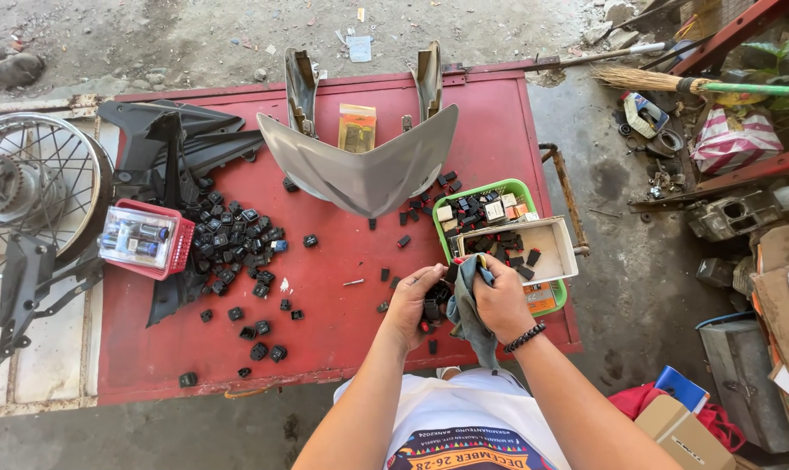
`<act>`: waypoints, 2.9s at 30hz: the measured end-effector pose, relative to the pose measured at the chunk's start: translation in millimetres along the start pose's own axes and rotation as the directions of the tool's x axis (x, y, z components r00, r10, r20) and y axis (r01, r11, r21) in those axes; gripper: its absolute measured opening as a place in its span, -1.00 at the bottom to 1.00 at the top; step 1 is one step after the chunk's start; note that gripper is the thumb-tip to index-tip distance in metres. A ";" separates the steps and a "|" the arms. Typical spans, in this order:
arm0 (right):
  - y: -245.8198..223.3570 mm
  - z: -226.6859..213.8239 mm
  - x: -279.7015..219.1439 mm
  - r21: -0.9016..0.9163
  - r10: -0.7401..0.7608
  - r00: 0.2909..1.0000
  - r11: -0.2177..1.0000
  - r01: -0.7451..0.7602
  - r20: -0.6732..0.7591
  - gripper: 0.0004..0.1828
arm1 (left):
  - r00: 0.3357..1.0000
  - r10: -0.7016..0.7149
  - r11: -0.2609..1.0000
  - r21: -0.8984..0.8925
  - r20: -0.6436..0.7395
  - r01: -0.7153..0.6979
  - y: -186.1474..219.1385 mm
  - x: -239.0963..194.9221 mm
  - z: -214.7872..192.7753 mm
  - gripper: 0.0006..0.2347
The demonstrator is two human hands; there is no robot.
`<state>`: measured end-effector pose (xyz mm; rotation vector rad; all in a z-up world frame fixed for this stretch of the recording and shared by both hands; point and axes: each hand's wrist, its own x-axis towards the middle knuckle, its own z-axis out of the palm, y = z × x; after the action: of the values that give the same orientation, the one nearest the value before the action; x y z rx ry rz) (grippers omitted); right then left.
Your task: The person picks up small black electrical components from a red table and wipes them with a gray cloth. They handle the components one at a time, wiping different sides before placing them into a green plastic basket. The person repeats this process for several components throughout the video.
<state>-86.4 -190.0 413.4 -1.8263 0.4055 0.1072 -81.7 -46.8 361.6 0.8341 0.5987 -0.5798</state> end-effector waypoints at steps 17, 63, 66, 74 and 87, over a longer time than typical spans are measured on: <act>3.0 -35.0 -7.7 0.361 0.291 0.952 0.881 -0.304 0.093 -0.72 | 0.993 -0.033 0.990 0.141 0.110 0.017 -11.3 -1.8 10.6 -0.88; 14.0 -13.7 -27.0 0.131 0.113 0.991 0.986 -0.103 -0.070 -0.67 | 0.936 -0.305 0.952 0.053 0.173 0.301 -12.8 -11.8 3.5 -0.64; 23.4 -23.1 -26.7 0.338 0.187 0.978 0.929 -0.147 -0.089 -0.69 | 0.946 -0.291 0.956 0.083 0.145 0.281 -12.0 -15.7 7.9 -0.62; 35.0 -44.7 -5.1 0.485 0.501 0.860 0.778 -0.400 -0.095 -0.80 | 0.964 -0.252 0.967 0.064 0.090 0.247 -15.2 -8.4 5.7 -0.61; 18.3 -30.2 -23.5 -0.156 -0.227 0.939 0.949 0.273 0.259 -0.59 | 0.979 -0.202 0.979 0.007 -0.006 0.202 -26.1 7.4 0.8 -0.64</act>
<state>-118.4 -217.7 412.2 -2.0093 -0.0114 0.1913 -94.1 -63.3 343.8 0.7875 0.6910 -0.7651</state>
